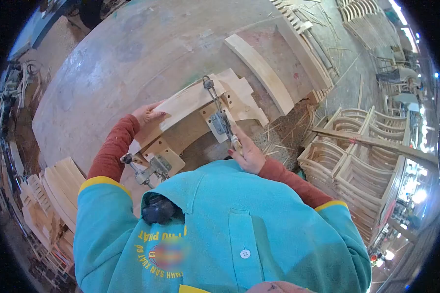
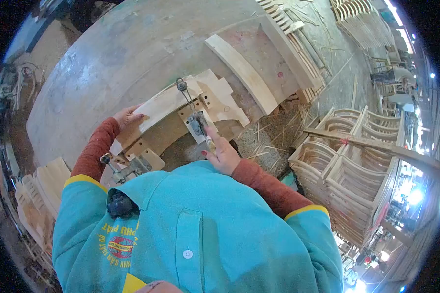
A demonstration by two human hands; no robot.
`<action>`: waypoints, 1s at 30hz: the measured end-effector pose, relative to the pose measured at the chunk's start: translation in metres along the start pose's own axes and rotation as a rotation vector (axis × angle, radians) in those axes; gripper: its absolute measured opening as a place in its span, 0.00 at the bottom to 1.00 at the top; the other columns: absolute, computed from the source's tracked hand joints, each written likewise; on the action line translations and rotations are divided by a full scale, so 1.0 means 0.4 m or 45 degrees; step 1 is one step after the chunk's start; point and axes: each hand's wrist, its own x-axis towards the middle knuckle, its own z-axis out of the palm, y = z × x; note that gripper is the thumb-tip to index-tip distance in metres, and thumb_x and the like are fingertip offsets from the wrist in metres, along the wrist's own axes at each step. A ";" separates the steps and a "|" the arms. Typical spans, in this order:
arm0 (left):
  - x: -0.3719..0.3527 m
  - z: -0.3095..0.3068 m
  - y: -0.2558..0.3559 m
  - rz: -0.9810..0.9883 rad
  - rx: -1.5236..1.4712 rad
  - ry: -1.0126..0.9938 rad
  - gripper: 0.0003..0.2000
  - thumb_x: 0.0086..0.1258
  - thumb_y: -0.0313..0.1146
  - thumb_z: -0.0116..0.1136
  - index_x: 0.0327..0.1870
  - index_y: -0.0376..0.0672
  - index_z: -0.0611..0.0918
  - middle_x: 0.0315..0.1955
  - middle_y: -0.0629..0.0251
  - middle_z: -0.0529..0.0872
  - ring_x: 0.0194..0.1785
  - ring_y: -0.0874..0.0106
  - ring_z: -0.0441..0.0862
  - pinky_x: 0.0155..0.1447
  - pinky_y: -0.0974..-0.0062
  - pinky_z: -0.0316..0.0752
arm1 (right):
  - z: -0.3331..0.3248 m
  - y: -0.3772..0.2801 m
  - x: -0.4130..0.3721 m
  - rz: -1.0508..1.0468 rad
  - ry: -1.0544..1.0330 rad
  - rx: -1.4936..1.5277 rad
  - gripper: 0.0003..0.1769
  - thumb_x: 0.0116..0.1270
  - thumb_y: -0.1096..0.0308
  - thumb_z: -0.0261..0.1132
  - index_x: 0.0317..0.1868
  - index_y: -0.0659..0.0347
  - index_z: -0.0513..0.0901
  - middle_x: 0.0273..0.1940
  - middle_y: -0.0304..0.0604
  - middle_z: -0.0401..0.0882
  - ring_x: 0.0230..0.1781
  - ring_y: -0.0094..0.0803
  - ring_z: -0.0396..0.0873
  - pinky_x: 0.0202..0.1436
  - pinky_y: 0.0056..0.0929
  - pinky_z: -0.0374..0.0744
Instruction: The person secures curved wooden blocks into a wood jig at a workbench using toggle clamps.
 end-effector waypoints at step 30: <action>-0.497 0.545 0.020 -0.263 -1.144 0.441 0.34 0.67 0.41 0.47 0.70 0.40 0.46 0.60 0.55 0.65 0.55 0.68 0.72 0.54 0.74 0.71 | 0.094 0.141 0.081 0.557 -0.152 0.573 0.21 0.58 0.80 0.56 0.52 0.61 0.65 0.28 0.37 0.71 0.20 0.24 0.74 0.24 0.25 0.76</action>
